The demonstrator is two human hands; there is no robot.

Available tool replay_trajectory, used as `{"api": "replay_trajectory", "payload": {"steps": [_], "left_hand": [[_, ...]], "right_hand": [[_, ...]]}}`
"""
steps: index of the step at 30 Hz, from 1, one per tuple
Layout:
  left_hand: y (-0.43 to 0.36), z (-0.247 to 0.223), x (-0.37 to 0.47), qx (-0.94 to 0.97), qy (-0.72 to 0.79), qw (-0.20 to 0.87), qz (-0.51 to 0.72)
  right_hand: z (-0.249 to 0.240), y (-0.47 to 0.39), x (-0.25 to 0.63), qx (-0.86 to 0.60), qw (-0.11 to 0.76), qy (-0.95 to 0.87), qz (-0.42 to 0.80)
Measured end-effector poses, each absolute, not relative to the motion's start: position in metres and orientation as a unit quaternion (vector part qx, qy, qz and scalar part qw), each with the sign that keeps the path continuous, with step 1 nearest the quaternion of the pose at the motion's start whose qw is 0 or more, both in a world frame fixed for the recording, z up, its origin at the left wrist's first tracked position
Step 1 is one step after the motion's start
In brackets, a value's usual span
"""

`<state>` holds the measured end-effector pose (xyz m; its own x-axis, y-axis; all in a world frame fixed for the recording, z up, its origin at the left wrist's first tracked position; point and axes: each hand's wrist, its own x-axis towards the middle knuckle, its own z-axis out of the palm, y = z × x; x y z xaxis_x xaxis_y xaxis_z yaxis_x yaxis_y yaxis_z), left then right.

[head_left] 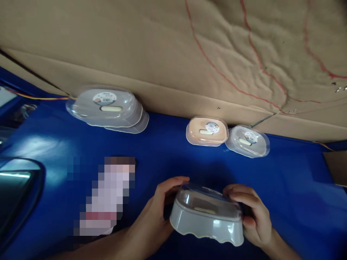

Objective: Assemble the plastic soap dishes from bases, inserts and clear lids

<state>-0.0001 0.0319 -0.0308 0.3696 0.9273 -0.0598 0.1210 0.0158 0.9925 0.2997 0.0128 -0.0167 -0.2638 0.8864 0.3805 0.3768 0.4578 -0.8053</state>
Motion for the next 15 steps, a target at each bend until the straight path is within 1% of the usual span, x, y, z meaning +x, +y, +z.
{"api": "replay_trajectory", "payload": {"steps": [4,9,12,15], "left_hand": [[0.039,-0.022,-0.002,0.661,0.438,0.534,0.295],[0.042,-0.020,-0.003,0.669,0.431,0.501,0.340],[0.040,-0.023,-0.003,0.663,0.429,0.497,0.360],[0.040,-0.020,-0.004,0.677,0.398,0.498,0.369]], "right_hand": [[-0.018,0.010,0.300,-0.445,0.425,-0.721,0.319],[-0.029,0.008,0.307,-0.399,0.428,-0.745,0.322],[-0.031,0.006,0.306,-0.396,0.404,-0.760,0.319],[-0.028,0.005,0.302,-0.395,0.373,-0.766,0.345]]}}
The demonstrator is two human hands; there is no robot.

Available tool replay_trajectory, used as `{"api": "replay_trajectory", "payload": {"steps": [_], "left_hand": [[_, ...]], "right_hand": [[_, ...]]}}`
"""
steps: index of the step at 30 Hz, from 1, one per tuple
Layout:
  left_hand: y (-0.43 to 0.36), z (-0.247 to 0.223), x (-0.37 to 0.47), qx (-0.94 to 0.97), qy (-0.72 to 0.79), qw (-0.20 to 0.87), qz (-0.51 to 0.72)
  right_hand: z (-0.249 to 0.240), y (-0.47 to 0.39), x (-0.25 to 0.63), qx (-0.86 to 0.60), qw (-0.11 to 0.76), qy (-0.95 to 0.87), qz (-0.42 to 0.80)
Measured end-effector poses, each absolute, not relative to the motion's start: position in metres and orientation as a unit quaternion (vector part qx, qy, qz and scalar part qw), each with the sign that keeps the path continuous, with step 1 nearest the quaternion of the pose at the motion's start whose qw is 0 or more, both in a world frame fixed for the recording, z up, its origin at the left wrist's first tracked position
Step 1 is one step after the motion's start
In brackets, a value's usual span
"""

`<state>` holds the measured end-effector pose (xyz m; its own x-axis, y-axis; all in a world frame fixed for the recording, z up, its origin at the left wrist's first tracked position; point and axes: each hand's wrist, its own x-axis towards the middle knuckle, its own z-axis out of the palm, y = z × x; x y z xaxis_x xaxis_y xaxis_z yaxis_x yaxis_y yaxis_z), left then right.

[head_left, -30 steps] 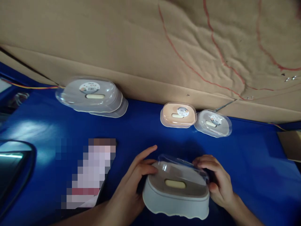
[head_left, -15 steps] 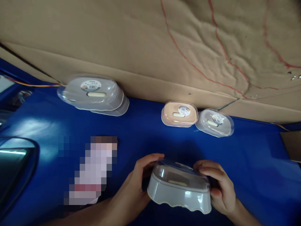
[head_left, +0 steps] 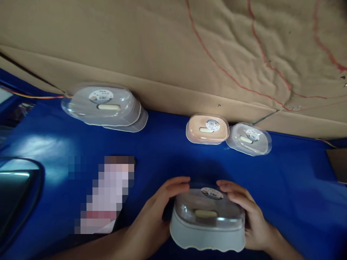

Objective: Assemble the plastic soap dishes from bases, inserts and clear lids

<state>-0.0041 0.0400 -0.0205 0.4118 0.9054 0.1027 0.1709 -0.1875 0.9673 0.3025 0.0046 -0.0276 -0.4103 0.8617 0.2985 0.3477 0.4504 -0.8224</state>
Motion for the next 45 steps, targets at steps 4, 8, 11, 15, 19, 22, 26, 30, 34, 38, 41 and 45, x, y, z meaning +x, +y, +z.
{"api": "replay_trajectory", "payload": {"steps": [4,8,11,15,19,22,26,30,34,38,41,45], "left_hand": [[0.044,-0.014,-0.008,0.706,0.351,0.493,0.369],[0.044,-0.014,-0.011,0.734,0.341,0.467,0.357],[0.042,-0.019,-0.011,0.736,0.344,0.473,0.342],[0.040,-0.016,-0.009,0.718,0.354,0.509,0.317],[0.043,0.000,-0.010,0.694,0.345,0.578,0.254],[0.044,0.006,-0.011,0.666,0.343,0.624,0.220],[0.039,-0.004,-0.008,0.637,0.367,0.628,0.257],[0.035,-0.010,-0.007,0.632,0.364,0.620,0.291],[0.037,-0.008,-0.008,0.633,0.350,0.612,0.319],[0.038,-0.005,-0.008,0.637,0.344,0.616,0.310],[0.039,-0.006,-0.008,0.652,0.340,0.608,0.299],[0.040,-0.006,-0.007,0.672,0.335,0.590,0.295]], "right_hand": [[-0.019,0.007,0.297,-0.385,0.333,-0.773,0.379],[-0.012,0.010,0.294,-0.382,0.329,-0.782,0.366],[-0.009,0.012,0.291,-0.384,0.331,-0.778,0.370],[-0.010,0.014,0.290,-0.390,0.338,-0.768,0.378],[-0.012,0.014,0.294,-0.402,0.353,-0.769,0.349],[-0.013,0.013,0.296,-0.396,0.354,-0.778,0.335],[-0.012,0.013,0.294,-0.392,0.322,-0.793,0.337],[-0.010,0.014,0.292,-0.384,0.309,-0.801,0.339],[-0.009,0.014,0.293,-0.368,0.303,-0.820,0.316],[-0.008,0.012,0.295,-0.358,0.284,-0.830,0.319],[-0.004,0.012,0.297,-0.354,0.275,-0.828,0.337],[-0.001,0.014,0.298,-0.350,0.278,-0.812,0.376]]}}
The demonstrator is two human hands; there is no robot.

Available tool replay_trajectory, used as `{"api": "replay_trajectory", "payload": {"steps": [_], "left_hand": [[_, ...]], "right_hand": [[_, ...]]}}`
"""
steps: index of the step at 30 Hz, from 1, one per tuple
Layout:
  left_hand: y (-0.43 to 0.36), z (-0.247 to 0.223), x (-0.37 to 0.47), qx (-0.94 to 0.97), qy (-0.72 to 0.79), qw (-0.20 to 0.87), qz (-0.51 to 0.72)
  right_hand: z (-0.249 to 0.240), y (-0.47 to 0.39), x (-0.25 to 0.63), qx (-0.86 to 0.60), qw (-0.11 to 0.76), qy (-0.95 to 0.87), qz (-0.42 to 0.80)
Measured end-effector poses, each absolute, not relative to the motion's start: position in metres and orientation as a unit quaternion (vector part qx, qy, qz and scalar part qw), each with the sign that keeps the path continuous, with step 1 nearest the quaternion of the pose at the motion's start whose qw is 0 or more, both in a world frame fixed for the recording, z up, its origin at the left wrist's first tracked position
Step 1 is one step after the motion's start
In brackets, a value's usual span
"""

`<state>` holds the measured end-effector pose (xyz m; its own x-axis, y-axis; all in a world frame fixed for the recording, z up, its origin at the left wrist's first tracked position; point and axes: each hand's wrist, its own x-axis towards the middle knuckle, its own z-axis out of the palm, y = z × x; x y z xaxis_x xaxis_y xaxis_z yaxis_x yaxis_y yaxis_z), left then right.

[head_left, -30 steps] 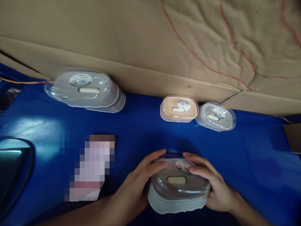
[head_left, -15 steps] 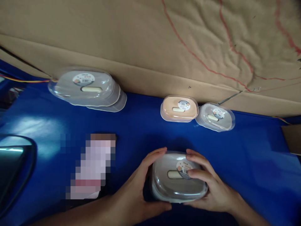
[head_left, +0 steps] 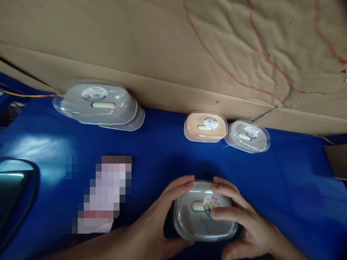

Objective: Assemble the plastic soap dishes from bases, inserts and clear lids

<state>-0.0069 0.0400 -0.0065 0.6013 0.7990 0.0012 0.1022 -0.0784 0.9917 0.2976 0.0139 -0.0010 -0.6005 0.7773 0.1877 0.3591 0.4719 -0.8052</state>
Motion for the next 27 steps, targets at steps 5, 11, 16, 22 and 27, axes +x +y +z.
{"api": "replay_trajectory", "payload": {"steps": [5,11,16,22,27], "left_hand": [[0.039,-0.007,-0.010,0.720,0.299,0.552,0.296],[0.034,-0.011,-0.012,0.763,0.267,0.502,0.306],[0.033,-0.011,-0.013,0.744,0.281,0.498,0.345],[0.029,-0.016,-0.010,0.773,0.251,0.452,0.368],[0.022,-0.013,-0.007,0.697,0.353,0.531,0.330]], "right_hand": [[-0.006,0.009,0.295,-0.417,0.290,-0.742,0.438],[-0.016,-0.001,0.282,-0.480,0.326,-0.669,0.465],[-0.013,-0.002,0.278,-0.496,0.359,-0.616,0.496],[-0.005,0.000,0.270,-0.476,0.366,-0.527,0.602],[-0.004,0.000,0.265,-0.522,0.393,-0.493,0.575]]}}
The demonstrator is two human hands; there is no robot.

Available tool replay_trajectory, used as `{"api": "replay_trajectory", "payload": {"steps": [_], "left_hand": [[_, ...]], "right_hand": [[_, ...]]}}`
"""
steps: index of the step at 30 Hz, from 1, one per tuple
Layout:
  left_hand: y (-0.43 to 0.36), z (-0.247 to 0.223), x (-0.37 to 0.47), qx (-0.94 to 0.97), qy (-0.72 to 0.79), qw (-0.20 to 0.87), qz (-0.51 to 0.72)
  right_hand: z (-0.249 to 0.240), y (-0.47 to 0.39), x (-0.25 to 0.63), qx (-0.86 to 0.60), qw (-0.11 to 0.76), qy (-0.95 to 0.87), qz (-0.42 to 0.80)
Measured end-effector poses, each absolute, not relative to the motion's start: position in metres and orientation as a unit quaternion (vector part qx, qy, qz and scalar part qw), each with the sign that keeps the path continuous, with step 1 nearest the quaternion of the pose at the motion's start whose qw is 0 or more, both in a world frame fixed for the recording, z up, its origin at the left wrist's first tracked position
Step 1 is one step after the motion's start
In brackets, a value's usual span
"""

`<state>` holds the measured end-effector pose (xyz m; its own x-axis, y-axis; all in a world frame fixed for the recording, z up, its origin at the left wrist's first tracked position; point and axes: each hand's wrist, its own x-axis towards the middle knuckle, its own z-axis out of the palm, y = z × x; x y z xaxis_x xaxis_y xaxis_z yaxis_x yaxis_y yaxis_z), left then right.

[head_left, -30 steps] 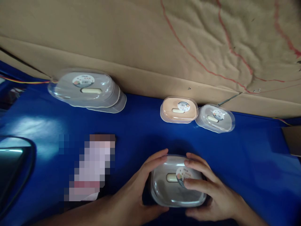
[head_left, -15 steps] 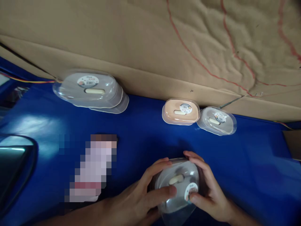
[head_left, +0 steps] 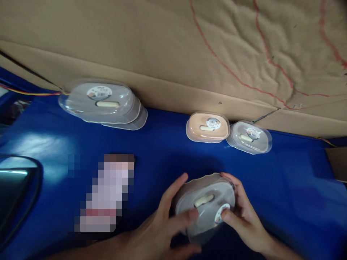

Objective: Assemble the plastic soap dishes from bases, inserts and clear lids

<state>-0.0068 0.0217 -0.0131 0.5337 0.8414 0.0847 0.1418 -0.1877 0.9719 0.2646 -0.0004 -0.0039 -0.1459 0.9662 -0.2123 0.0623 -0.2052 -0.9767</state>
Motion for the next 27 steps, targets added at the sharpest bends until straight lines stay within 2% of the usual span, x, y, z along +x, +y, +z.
{"api": "replay_trajectory", "payload": {"steps": [7,18,27], "left_hand": [[0.028,0.001,-0.002,0.494,0.330,0.763,0.253],[0.026,-0.010,-0.004,0.536,0.291,0.749,0.259],[0.020,-0.009,0.002,0.415,0.281,0.815,0.289]], "right_hand": [[-0.005,-0.005,0.264,-0.568,0.421,-0.507,0.492],[-0.009,-0.013,0.259,-0.570,0.402,-0.601,0.391],[-0.007,-0.009,0.259,-0.549,0.410,-0.626,0.372]]}}
